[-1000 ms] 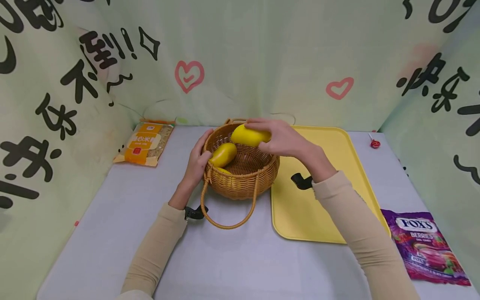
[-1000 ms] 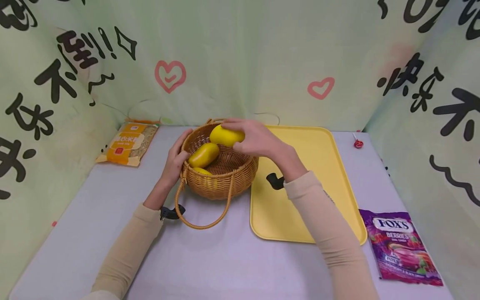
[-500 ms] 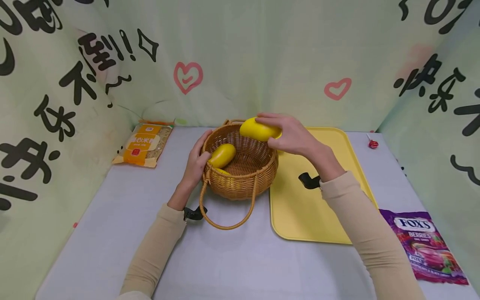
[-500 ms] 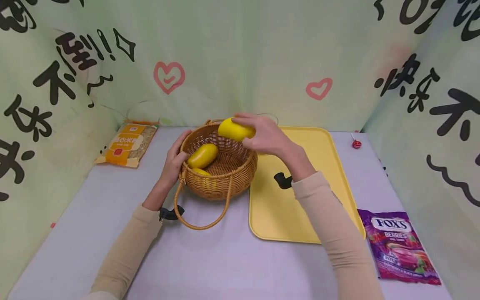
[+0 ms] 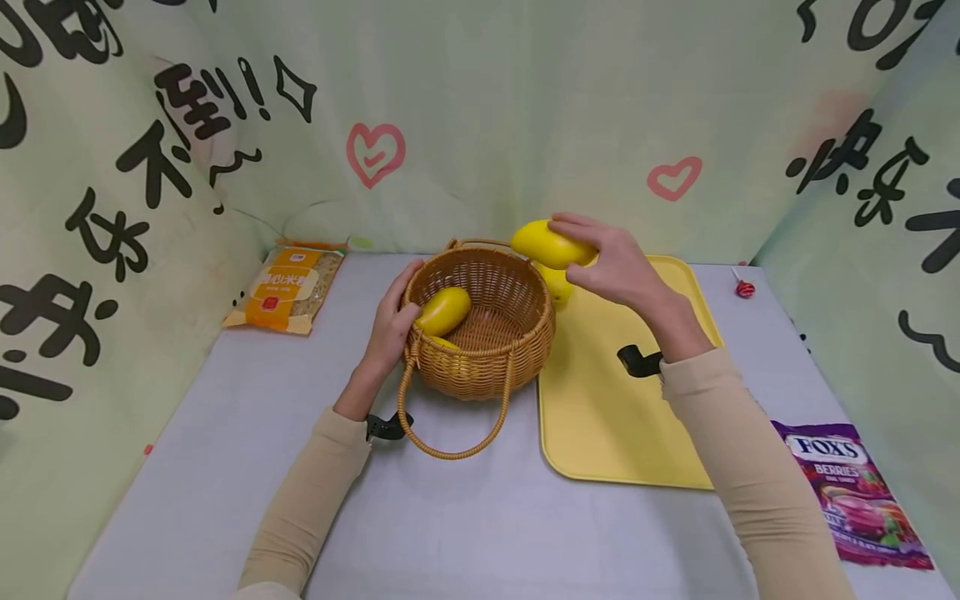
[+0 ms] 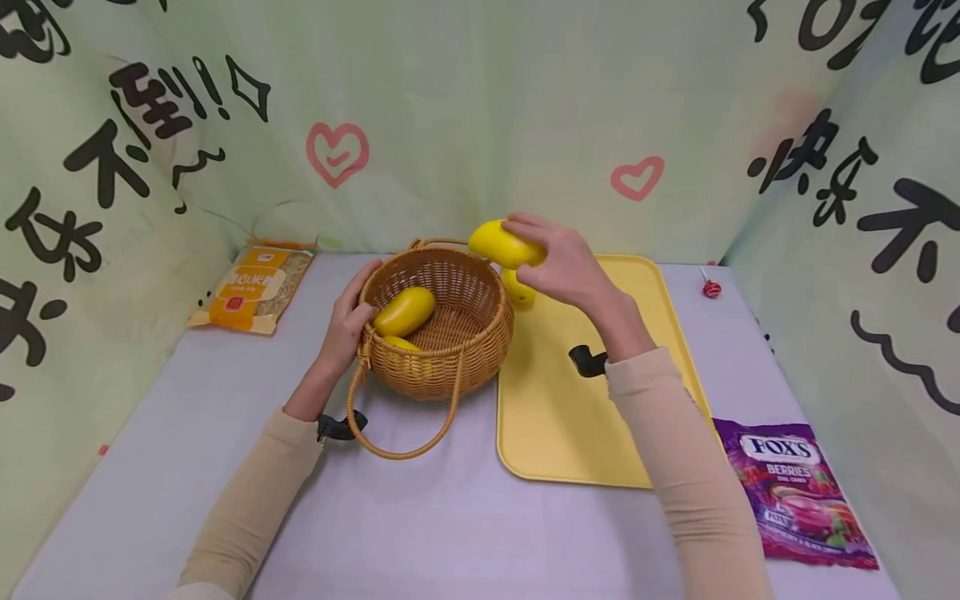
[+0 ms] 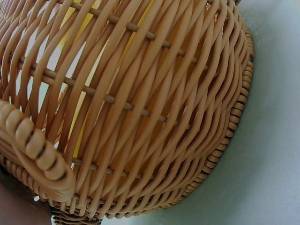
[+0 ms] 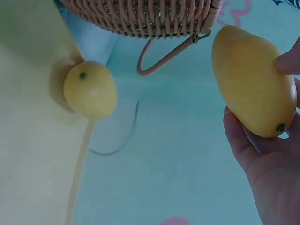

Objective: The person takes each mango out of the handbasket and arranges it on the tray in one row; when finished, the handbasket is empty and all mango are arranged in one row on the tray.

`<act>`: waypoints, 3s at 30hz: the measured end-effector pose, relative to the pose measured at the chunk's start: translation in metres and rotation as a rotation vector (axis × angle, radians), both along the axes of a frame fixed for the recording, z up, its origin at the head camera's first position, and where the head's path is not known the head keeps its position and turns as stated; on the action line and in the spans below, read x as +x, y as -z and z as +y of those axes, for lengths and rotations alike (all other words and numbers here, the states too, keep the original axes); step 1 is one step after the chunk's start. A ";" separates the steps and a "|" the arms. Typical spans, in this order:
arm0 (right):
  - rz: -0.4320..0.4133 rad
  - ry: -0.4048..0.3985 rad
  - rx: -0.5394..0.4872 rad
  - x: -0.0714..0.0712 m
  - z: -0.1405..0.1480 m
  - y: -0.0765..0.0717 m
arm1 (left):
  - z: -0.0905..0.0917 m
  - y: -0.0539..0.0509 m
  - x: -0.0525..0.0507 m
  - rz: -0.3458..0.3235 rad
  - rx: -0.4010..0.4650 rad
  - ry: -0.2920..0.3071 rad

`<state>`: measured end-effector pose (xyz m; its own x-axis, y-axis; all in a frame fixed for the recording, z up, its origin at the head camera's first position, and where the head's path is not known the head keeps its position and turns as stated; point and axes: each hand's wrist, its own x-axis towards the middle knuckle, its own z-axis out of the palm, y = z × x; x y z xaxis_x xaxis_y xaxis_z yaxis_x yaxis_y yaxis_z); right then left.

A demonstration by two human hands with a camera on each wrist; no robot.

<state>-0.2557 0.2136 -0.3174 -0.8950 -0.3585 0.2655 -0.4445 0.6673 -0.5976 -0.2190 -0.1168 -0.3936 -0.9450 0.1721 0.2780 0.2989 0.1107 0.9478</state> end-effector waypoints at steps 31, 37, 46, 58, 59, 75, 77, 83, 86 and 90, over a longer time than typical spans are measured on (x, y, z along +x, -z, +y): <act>-0.132 0.333 -0.095 -0.025 0.073 0.100 | -0.001 0.002 0.000 0.007 0.001 0.011; -0.157 0.348 -0.066 -0.027 0.074 0.115 | 0.000 0.001 0.001 0.006 0.006 0.010; -0.145 0.318 -0.065 -0.033 0.068 0.127 | 0.000 0.000 0.002 0.002 0.014 0.011; -0.103 0.310 -0.006 -0.041 0.058 0.125 | -0.001 0.001 0.000 0.016 0.003 0.013; -0.103 0.311 0.002 -0.042 0.058 0.125 | -0.001 0.002 -0.001 0.013 0.004 0.013; -0.128 0.313 0.033 -0.038 0.059 0.113 | -0.001 0.002 -0.002 0.004 0.005 0.006; -0.129 0.316 0.032 -0.037 0.061 0.111 | -0.001 0.002 -0.001 0.005 0.003 0.007; -0.128 0.314 0.036 -0.032 0.063 0.096 | 0.000 0.001 -0.002 0.010 0.008 0.011; -0.134 0.308 0.042 -0.032 0.064 0.091 | 0.000 0.002 -0.002 0.007 0.017 0.013; -0.132 0.288 0.051 -0.031 0.063 0.082 | -0.001 0.003 -0.001 0.001 0.024 0.012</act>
<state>-0.2868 0.2768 -0.3991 -0.9871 -0.0957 0.1283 -0.1541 0.7849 -0.6001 -0.2201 -0.1175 -0.3967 -0.9427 0.1770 0.2827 0.3007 0.0837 0.9500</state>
